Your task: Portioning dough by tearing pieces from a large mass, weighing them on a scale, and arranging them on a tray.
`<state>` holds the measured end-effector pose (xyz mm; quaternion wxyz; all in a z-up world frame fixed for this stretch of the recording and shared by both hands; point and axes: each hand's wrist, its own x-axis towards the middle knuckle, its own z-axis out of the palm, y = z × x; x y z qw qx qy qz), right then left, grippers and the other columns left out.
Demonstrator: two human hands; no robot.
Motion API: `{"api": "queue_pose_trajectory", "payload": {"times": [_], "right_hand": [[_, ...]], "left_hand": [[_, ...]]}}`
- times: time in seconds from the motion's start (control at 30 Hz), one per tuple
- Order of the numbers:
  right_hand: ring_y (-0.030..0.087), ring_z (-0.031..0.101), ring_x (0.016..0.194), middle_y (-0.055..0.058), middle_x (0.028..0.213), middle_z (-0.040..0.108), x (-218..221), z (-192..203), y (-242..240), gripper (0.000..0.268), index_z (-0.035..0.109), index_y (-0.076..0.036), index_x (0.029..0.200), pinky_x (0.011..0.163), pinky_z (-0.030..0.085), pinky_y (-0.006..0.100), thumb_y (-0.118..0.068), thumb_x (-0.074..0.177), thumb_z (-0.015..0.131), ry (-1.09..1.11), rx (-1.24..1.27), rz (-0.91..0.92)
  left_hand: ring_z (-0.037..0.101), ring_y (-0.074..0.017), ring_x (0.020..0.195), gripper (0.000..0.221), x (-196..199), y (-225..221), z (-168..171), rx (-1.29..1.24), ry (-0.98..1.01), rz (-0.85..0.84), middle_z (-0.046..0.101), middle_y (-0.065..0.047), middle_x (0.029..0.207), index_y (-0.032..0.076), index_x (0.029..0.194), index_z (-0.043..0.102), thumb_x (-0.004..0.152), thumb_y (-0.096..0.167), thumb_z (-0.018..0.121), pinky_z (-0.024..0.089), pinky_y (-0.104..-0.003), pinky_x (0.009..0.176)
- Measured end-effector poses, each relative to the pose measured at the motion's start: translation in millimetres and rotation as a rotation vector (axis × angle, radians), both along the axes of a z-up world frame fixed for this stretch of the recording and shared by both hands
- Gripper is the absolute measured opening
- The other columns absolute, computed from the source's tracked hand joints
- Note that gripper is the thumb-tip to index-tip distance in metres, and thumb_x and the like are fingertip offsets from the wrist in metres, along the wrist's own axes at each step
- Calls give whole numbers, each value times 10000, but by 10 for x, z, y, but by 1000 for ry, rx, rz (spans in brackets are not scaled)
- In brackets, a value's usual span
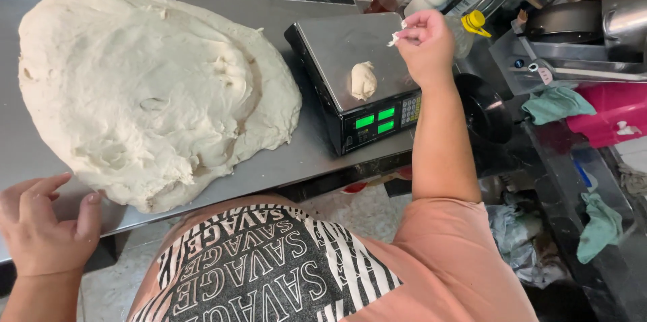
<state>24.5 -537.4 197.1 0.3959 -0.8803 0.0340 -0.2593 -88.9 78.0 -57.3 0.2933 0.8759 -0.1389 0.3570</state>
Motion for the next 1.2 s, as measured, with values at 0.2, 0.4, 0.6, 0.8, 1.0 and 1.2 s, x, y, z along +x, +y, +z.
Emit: {"api": "queue_pose_trajectory", "payload": {"times": [0.2, 0.4, 0.6, 0.8, 1.0, 1.2], "right_hand": [[118, 548, 751, -42, 843, 614, -83, 182, 239, 153, 693, -202, 898, 675, 442, 283, -150, 829, 818, 354, -401, -107], [134, 592, 1303, -97, 1462, 617, -229, 370, 522, 549, 672, -294, 1331, 1034, 436, 291, -81, 861, 483, 930, -466, 33], [137, 646, 989, 16, 1106, 700, -359, 499, 662, 218, 704, -133, 1133, 838, 538, 307, -195, 927, 666, 281, -376, -169], [137, 603, 725, 51, 984, 666, -467, 165, 1590, 138, 749, -94, 1056, 667, 527, 259, -81, 918, 739, 25, -417, 283], [165, 671, 853, 51, 1087, 746, -599, -507, 2652, 252, 738, -135, 1162, 794, 581, 305, -206, 922, 760, 41, -529, 677], [254, 633, 1200, 22, 1336, 680, -903, -971, 3123, 527, 642, -212, 1352, 979, 558, 425, -380, 872, 779, 140, -779, 703]], "left_hand": [[609, -342, 1113, 366, 51, -9, 36, 20, -10, -13, 674, -237, 1228, -62, 1304, 738, 994, 91, 857, 553, -427, 977], [611, -356, 1140, 324, 27, 2, 29, 90, -6, 5, 708, -165, 1220, -3, 1256, 758, 1001, 176, 848, 508, -449, 1049], [605, -397, 1167, 355, 44, -2, 70, 53, 9, -48, 699, -206, 1233, -21, 1248, 739, 992, 209, 825, 476, -493, 1079], [589, -363, 1055, 340, 73, -40, 258, 9, 19, -125, 664, -208, 1157, -1, 1244, 687, 974, 192, 756, 451, -478, 1011], [565, -362, 1021, 308, 9, 15, 333, -87, 58, -158, 640, -194, 1161, 32, 1206, 658, 959, 210, 713, 439, -487, 982], [544, -389, 1103, 340, -45, -40, 470, -64, -3, -234, 621, -230, 1167, -32, 1224, 654, 953, 165, 711, 468, -466, 957]]}}
